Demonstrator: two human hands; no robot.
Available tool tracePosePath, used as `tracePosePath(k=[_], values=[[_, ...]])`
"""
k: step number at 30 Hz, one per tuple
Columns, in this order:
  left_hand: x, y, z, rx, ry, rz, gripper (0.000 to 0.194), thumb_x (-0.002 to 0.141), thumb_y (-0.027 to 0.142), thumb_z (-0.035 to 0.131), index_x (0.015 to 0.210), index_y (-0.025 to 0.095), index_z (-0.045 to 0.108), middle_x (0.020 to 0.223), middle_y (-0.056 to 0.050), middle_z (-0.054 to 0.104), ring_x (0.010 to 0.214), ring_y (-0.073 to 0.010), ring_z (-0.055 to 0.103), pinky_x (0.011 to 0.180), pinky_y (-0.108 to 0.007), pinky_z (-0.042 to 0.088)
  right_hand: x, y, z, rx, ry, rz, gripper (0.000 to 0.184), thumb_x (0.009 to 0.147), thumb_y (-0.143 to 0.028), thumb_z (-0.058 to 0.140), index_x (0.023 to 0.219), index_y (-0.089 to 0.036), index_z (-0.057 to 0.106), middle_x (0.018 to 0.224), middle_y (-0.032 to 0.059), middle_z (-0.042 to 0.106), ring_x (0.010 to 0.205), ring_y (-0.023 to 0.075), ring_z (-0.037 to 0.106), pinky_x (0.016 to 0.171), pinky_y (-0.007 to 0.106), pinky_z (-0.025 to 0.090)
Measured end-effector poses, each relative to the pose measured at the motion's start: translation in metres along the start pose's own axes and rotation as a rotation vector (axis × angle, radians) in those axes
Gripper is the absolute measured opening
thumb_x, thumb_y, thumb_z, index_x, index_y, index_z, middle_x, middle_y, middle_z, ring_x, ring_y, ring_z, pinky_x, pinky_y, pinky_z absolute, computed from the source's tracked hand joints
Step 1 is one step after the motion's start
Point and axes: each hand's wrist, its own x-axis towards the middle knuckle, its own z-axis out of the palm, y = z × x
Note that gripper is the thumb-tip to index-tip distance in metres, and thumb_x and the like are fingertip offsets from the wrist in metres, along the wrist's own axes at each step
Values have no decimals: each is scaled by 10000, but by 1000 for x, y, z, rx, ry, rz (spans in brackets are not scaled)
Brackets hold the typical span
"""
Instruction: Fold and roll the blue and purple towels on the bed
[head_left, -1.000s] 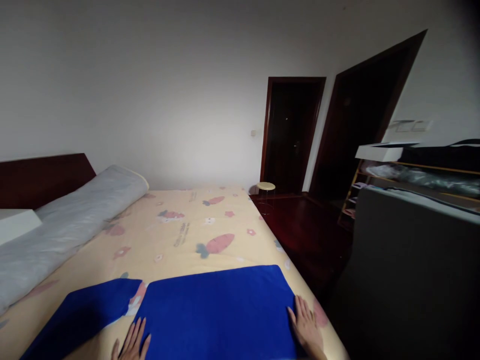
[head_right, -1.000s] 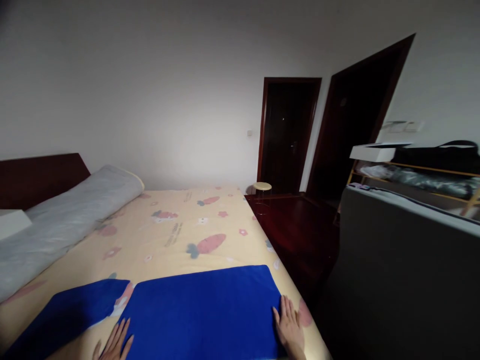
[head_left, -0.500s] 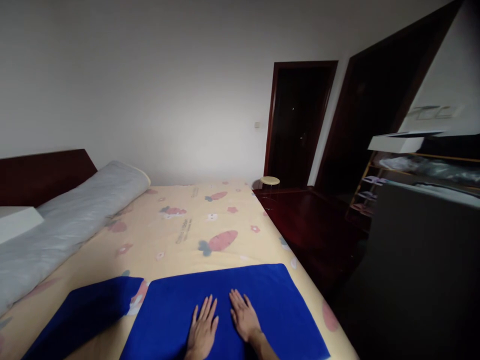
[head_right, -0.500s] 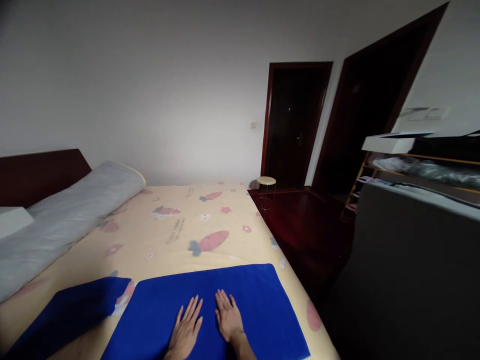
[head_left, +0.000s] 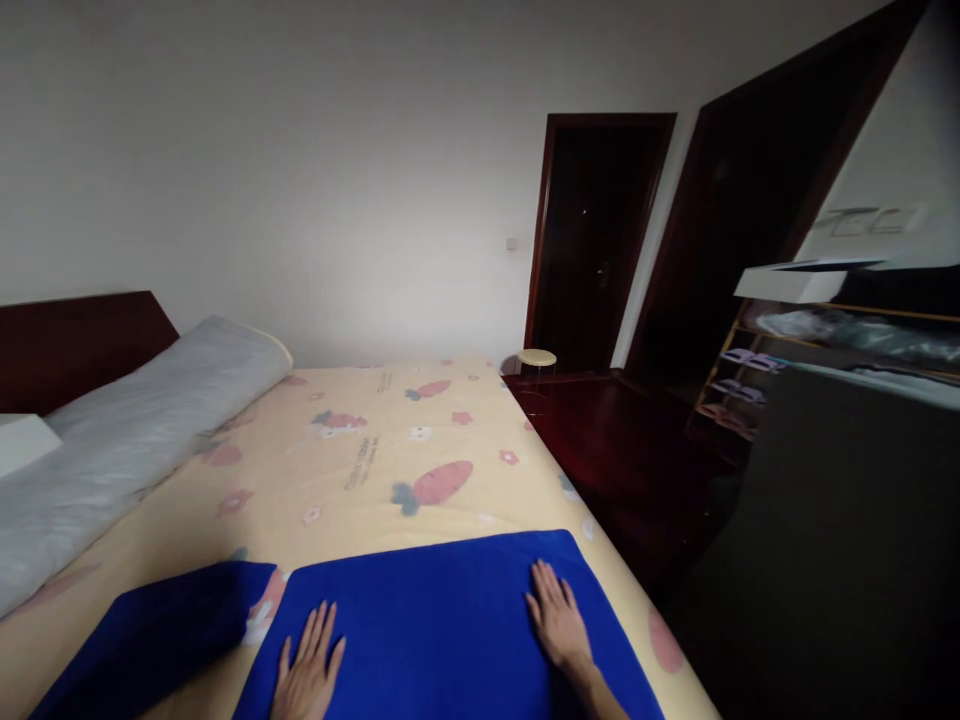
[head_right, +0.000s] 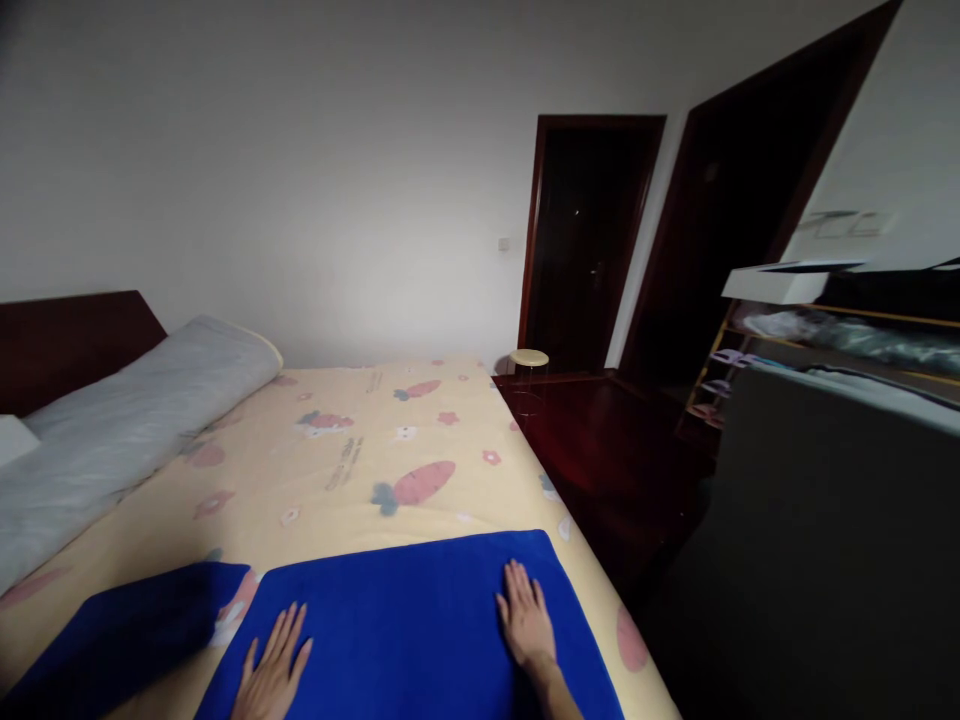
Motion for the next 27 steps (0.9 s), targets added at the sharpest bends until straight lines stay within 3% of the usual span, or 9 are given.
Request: tracePosePath(k=[5, 7, 9, 12, 17, 20, 23, 27], values=[[15, 111, -14, -148, -28, 281, 548, 960, 387, 124, 1502, 302, 134, 1591, 58, 171, 1475, -150, 161, 1210, -438, 164, 3, -126, 13, 218, -176, -362, 581, 1002, -484, 196, 1509, -209, 268, 1564, 46, 233, 1451, 213, 188, 1187, 439, 175], [22, 141, -16, -174, -70, 325, 546, 959, 352, 121, 1502, 292, 138, 1593, 61, 155, 1476, -143, 154, 1215, -430, 161, 5, -155, 16, 273, -221, -462, 548, 1006, -442, 223, 1514, -238, 246, 1566, 37, 233, 1452, 205, 186, 1189, 439, 166], [31, 149, -17, -176, -103, 317, 550, 959, 349, 127, 1504, 281, 151, 1595, 50, 156, 1475, -149, 160, 1215, -439, 160, 12, -160, 16, 287, -238, -484, 530, 1007, -423, 240, 1514, -268, 239, 1569, 26, 228, 1453, 199, 183, 1191, 445, 149], [47, 119, -14, -143, -90, 242, 564, 959, 409, 139, 1506, 275, 169, 1596, 23, 172, 1476, -172, 173, 1209, -471, 157, 31, -127, 7, 221, -239, -374, 545, 1000, -486, 241, 1505, -282, 260, 1573, 27, 209, 1453, 213, 183, 1188, 466, 144], [76, 18, -1, -68, 16, 24, 634, 926, 491, 163, 1512, 251, 189, 1598, -6, 199, 1474, -185, 185, 1202, -489, 129, 62, -14, -7, 10, -172, -71, 596, 981, -546, 221, 1498, -257, 286, 1573, 34, 218, 1453, 214, 186, 1179, 467, 156], [86, -25, 9, -101, 108, -131, 635, 906, 461, 152, 1516, 285, 183, 1582, 20, 269, 1467, -179, 205, 1183, -483, 194, 69, 46, -5, -72, -91, 49, 619, 970, -550, 212, 1510, -252, 257, 1573, 22, 232, 1451, 211, 199, 1176, 469, 161], [91, -42, 17, -113, 156, -226, 636, 895, 429, 119, 1521, 317, 143, 1554, 35, 347, 1456, -157, 235, 1167, -464, 227, 67, 78, 2, -109, -49, 116, 665, 959, -570, 187, 1522, -218, 225, 1575, 33, 234, 1453, 219, 193, 1172, 466, 173], [92, -42, 21, -72, 150, -289, 758, 870, 501, 136, 1512, 101, 190, 1572, -104, 304, 1467, -214, 222, 1190, -479, 175, 63, 81, 8, -155, -27, 184, 699, 948, -572, 168, 1533, -189, 176, 1593, 50, 189, 1465, 214, 140, 1180, 459, 120]])
